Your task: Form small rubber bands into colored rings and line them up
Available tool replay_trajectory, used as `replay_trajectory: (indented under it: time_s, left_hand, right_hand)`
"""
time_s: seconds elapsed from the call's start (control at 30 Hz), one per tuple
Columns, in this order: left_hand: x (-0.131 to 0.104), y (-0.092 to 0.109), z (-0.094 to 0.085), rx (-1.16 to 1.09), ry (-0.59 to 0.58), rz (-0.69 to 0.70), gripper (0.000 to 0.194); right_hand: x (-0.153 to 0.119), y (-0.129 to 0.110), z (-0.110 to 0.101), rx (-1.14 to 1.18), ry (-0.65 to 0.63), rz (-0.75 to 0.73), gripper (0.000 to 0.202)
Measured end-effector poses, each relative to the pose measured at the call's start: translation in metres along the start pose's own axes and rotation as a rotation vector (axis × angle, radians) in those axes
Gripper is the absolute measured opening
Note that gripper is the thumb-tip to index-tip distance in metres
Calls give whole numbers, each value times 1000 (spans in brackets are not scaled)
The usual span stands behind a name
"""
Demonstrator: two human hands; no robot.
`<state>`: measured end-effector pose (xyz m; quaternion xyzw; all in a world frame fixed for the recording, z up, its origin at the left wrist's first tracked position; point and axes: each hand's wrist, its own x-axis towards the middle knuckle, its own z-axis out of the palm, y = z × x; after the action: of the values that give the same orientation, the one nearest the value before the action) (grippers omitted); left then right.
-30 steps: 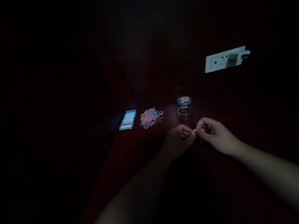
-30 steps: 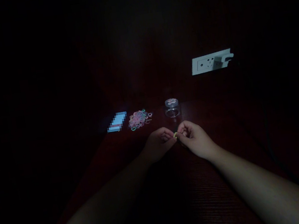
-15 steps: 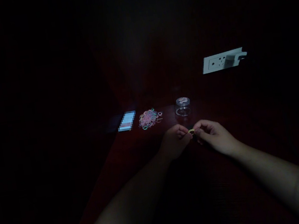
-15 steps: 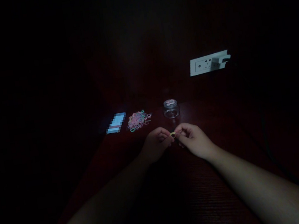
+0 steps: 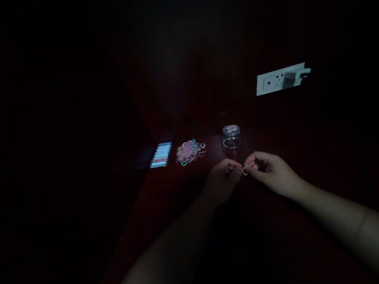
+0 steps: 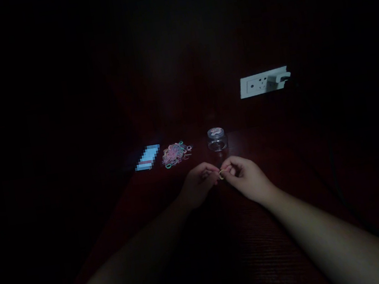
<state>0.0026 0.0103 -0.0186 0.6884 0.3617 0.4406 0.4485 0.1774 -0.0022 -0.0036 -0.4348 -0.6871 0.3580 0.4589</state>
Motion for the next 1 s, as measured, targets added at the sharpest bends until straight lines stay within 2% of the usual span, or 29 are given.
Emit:
replay_trajectory:
  time_s: [0.13, 0.27, 0.47, 1.0]
  left_hand:
    - [0, 1, 3, 72, 6, -11, 19]
    - [1, 0, 2, 93, 30, -21, 15]
    - [2, 2, 2, -5, 96, -42, 10]
    - [1, 1, 0, 34, 85, -17, 11]
  right_hand:
    - [-2, -2, 0, -37, 23, -31, 16]
    - [-1, -3, 1, -23, 51, -7, 18]
    - [0, -3, 1, -22, -38, 23, 19]
    - [-1, 3, -1, -47, -21, -3, 19]
